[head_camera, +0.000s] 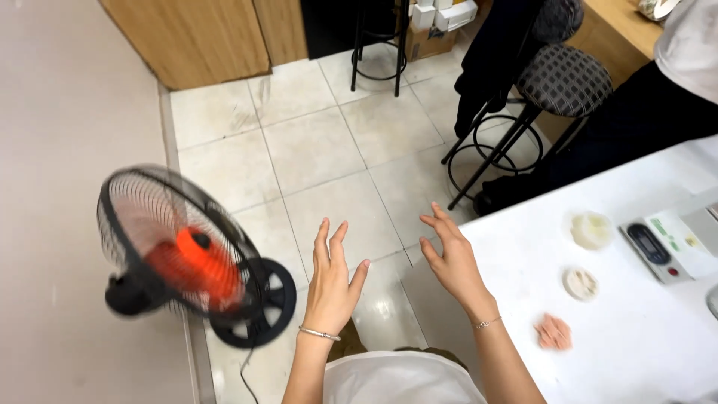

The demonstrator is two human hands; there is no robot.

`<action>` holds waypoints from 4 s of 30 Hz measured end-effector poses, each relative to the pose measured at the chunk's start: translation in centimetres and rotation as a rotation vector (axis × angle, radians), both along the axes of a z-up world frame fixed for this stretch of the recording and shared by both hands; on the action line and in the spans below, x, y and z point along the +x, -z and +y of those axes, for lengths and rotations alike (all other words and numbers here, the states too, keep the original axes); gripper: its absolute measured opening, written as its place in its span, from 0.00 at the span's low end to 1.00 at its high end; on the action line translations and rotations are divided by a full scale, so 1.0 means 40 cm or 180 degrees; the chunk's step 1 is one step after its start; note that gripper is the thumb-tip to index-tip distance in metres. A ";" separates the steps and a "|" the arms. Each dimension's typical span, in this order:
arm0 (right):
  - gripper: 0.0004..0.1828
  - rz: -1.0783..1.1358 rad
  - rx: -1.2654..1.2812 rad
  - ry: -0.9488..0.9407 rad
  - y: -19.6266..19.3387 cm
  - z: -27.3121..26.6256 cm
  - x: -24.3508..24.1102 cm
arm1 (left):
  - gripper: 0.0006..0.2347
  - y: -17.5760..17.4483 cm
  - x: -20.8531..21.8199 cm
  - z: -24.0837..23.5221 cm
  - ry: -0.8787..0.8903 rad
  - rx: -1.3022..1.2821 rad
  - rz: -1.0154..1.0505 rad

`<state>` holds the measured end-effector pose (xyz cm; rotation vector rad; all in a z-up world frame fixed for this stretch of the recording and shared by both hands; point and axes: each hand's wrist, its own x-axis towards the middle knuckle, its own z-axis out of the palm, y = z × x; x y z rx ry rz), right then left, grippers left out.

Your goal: Arrange decorative flower-shaped candles on display shelves.

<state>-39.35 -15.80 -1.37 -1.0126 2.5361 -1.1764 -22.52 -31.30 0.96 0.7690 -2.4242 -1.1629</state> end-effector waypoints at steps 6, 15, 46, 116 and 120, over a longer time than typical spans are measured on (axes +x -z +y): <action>0.22 -0.0455 0.0064 0.0615 -0.050 -0.218 -0.173 | 0.34 0.028 -0.221 -0.251 0.0305 -0.0176 0.0366; 0.22 0.0133 -0.0283 0.0604 0.086 -0.422 -0.592 | 0.34 0.051 -0.633 -0.519 0.0495 -0.0006 0.0321; 0.22 0.0141 -0.0104 0.2404 0.020 -0.955 -1.810 | 0.35 0.045 -2.189 -1.146 0.2422 0.0176 0.0450; 0.36 -0.0590 0.0246 0.4176 0.581 -0.006 -3.832 | 0.29 0.211 -4.293 -0.384 0.3835 0.0081 -0.0409; 0.34 -0.0661 0.0480 0.4005 0.582 0.006 -3.889 | 0.27 0.207 -4.261 -0.357 0.3633 -0.0035 -0.0377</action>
